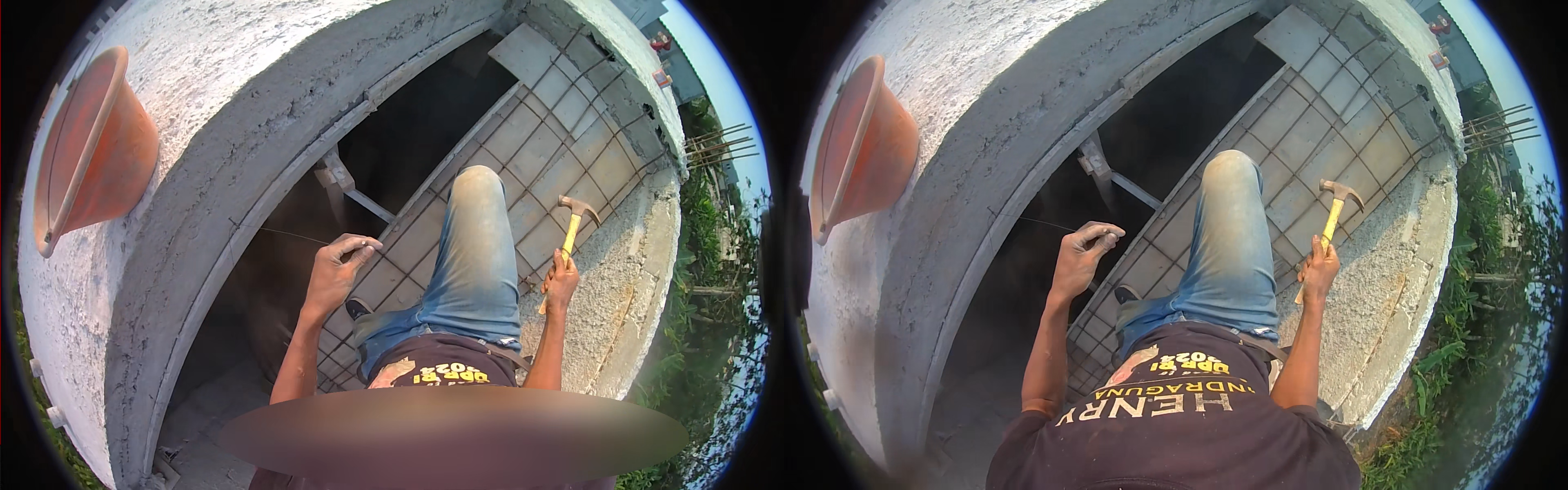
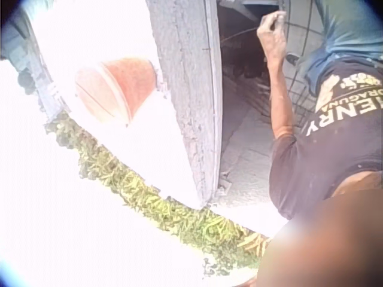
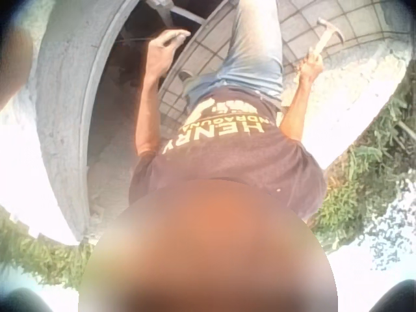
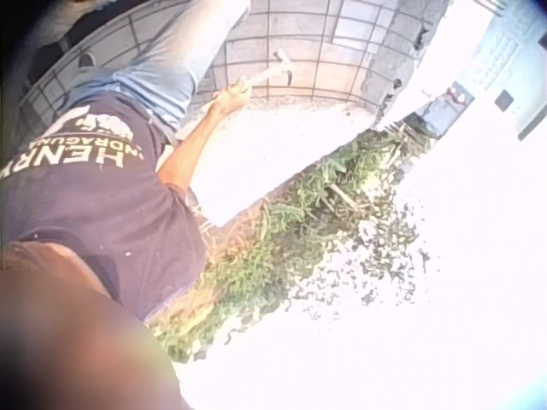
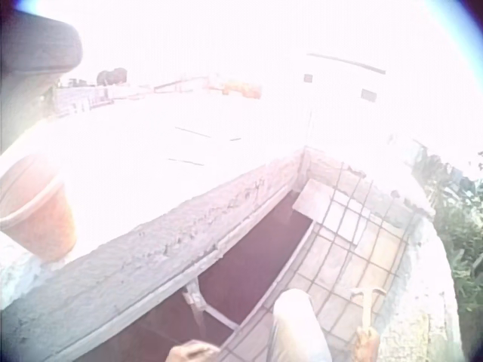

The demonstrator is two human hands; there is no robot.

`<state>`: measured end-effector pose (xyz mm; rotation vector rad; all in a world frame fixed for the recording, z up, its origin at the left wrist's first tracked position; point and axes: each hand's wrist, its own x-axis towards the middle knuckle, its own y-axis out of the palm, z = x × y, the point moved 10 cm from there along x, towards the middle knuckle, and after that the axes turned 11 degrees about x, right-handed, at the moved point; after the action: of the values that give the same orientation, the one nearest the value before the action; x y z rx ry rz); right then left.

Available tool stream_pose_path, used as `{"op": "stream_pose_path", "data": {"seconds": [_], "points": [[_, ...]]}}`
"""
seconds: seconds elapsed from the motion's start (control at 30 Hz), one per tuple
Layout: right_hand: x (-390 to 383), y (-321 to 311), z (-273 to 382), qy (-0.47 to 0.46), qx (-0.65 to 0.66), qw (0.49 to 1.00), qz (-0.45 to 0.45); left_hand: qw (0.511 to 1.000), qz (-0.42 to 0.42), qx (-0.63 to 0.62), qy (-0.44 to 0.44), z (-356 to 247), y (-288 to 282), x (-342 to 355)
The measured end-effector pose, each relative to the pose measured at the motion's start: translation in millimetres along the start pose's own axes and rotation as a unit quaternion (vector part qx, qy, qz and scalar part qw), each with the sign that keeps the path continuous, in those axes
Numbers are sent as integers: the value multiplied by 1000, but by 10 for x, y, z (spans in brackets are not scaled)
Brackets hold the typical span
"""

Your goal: Installing wooden formwork and metal mesh for a concrete structure.

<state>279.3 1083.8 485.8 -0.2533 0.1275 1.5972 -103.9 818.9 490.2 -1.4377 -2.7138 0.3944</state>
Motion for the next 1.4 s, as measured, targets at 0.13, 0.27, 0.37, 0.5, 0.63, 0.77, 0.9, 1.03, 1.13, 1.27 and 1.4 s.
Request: {"op": "stream_pose_path", "data": {"seconds": [0.13,0.27,0.37,0.5,0.63,0.77,0.9,1.03,1.13,1.27,1.4], "points": [[325,-13,86,-124,-71,990,-1,985,-52,-81,-140,1355,732,319],[1118,350,37,-46,-111,989,82,971,-89,-96,-202,2220,1354,732],[1682,788,-81,15,-162,977,135,949,-139,-147,-242,2885,1646,1174],[2499,1463,-231,2,-262,938,226,932,-209,-164,-247,3544,1873,1924],[3167,2257,-513,-28,-360,873,329,903,-249,-207,-283,4006,2149,2612],[3451,3087,-857,-21,-399,787,470,910,-218,-244,-254,4279,2604,3292],[3699,3576,-1135,10,-492,706,508,916,-142,-213,-310,4402,3098,3805],[3674,4133,-1495,-99,-543,566,612,936,-93,-209,-268,4699,3313,3843],[3724,4296,-1615,-103,-583,511,623,949,-60,-160,-265,4597,3415,4045],[3599,4457,-1781,-95,-601,482,631,942,-102,-158,-279,4593,3391,4010],[3631,4609,-1905,-94,-597,475,639,938,-90,-153,-298,4571,3395,3999]]}}
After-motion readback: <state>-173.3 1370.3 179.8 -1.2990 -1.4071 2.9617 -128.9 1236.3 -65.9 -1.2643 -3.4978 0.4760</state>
